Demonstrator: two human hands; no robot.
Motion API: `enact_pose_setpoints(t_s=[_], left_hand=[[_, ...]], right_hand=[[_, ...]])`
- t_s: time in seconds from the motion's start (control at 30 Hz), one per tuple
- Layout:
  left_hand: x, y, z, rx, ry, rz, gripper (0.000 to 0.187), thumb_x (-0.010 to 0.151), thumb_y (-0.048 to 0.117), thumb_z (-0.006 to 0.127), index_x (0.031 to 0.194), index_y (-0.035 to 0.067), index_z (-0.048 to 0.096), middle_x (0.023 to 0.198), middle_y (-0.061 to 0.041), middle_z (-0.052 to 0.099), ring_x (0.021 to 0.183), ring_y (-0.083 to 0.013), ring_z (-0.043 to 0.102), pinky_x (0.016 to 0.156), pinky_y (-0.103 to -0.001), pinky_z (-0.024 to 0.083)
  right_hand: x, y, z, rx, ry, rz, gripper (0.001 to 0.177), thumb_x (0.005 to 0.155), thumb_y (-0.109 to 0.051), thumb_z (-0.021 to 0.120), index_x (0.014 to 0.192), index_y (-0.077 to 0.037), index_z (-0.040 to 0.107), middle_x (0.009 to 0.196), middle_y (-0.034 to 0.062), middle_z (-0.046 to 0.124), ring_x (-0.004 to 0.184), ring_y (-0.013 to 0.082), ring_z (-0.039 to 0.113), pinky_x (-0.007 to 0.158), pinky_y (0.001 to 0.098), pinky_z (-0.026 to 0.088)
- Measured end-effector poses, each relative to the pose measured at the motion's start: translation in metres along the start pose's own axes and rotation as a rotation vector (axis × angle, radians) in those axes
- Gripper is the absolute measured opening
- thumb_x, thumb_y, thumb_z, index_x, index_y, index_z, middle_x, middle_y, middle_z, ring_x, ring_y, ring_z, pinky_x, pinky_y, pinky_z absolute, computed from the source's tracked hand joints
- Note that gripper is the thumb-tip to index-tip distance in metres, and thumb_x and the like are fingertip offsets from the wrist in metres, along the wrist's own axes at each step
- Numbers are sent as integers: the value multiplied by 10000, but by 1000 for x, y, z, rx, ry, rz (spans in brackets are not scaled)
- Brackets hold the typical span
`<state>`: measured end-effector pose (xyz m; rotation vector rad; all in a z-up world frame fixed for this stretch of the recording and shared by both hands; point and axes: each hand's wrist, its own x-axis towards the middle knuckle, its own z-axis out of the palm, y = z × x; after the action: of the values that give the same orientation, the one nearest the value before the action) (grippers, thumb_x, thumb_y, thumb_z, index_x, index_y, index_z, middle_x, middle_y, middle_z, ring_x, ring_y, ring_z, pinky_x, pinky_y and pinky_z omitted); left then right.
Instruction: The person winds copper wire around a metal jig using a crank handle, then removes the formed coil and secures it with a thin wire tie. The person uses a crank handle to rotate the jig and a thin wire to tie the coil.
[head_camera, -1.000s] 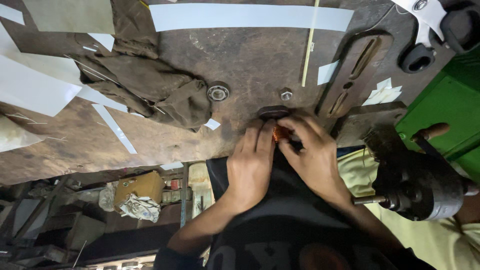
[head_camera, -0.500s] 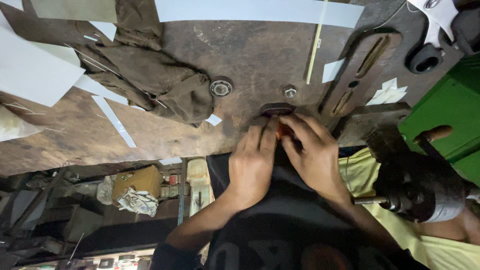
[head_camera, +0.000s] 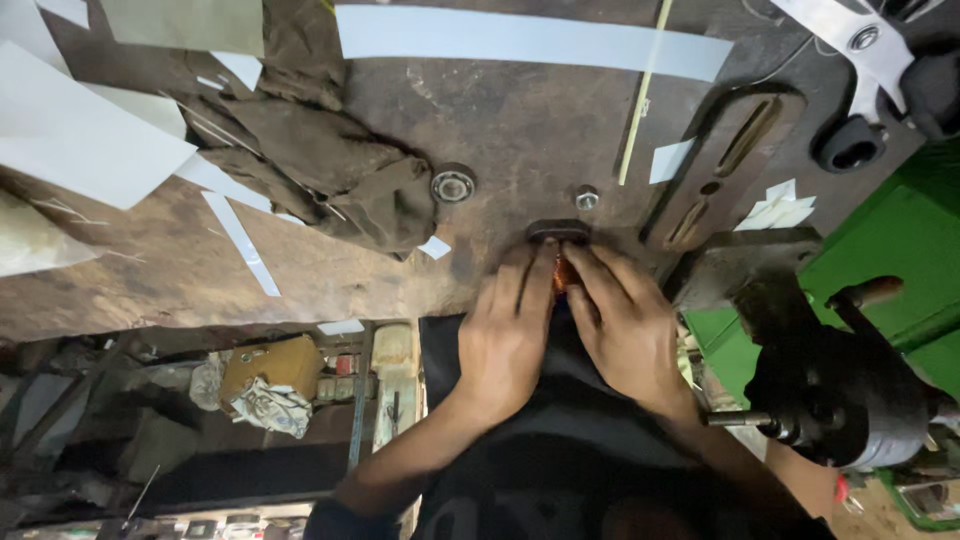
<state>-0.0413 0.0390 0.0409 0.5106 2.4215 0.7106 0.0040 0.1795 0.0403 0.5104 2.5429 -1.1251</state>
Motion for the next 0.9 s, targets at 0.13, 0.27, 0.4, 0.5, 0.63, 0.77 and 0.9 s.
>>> enact_pose_setpoints(t_s=[0.13, 0.27, 0.4, 0.5, 0.63, 0.77, 0.9], left_hand=[[-3, 1, 1, 12, -48, -12, 514, 880, 50, 669, 1392, 50, 622, 1267, -105, 654, 970, -283, 692, 778, -350, 573], [1, 0, 6, -78, 13, -63, 398, 930, 99, 714, 1323, 102, 653, 1238, -94, 661, 994, -291, 690, 830, -376, 570], [1, -3, 7, -104, 5, -58, 414, 911, 102, 730, 1318, 90, 651, 1248, -115, 658, 1026, -311, 688, 862, -389, 568], [1, -3, 5, -98, 6, -57, 407, 920, 108, 729, 1319, 98, 648, 1249, -96, 652, 1031, -304, 683, 879, -385, 568], [5, 1, -1, -74, -30, -48, 465, 885, 81, 701, 1347, 94, 651, 1298, -77, 643, 983, -272, 662, 834, -362, 569], [8, 2, -9, 6, -110, 35, 537, 823, 39, 672, 1358, 84, 661, 1335, -60, 641, 962, -253, 645, 761, -331, 570], [15, 1, -8, 1, -105, 47, 497, 825, 37, 669, 1319, 89, 666, 1318, -54, 645, 1028, -247, 659, 824, -336, 581]], right_hand=[[0, 1, -1, 86, -3, 47, 394, 866, -6, 758, 1248, -33, 667, 1256, 168, 671, 1145, 345, 685, 960, 390, 566], [3, 5, -2, 226, -18, 101, 351, 887, 7, 743, 1228, -27, 666, 1229, 153, 684, 1065, 287, 724, 898, 339, 592], [2, 7, -1, 171, -26, 86, 345, 878, -8, 764, 1210, -21, 673, 1208, 155, 686, 1049, 292, 723, 890, 339, 589], [1, 7, 0, 180, -27, 96, 333, 882, -8, 760, 1203, -22, 672, 1205, 154, 685, 1038, 290, 723, 888, 337, 590], [-2, 7, 2, 69, 33, 48, 359, 872, -22, 772, 1216, -18, 671, 1213, 176, 673, 1071, 340, 698, 918, 370, 572], [-4, 8, 4, 144, 37, 111, 309, 891, -23, 779, 1183, -24, 677, 1156, 148, 705, 1059, 302, 718, 900, 347, 576], [-3, 12, 7, 240, 35, 220, 281, 868, -27, 788, 1134, -28, 700, 1089, 121, 729, 980, 235, 749, 854, 316, 592]])
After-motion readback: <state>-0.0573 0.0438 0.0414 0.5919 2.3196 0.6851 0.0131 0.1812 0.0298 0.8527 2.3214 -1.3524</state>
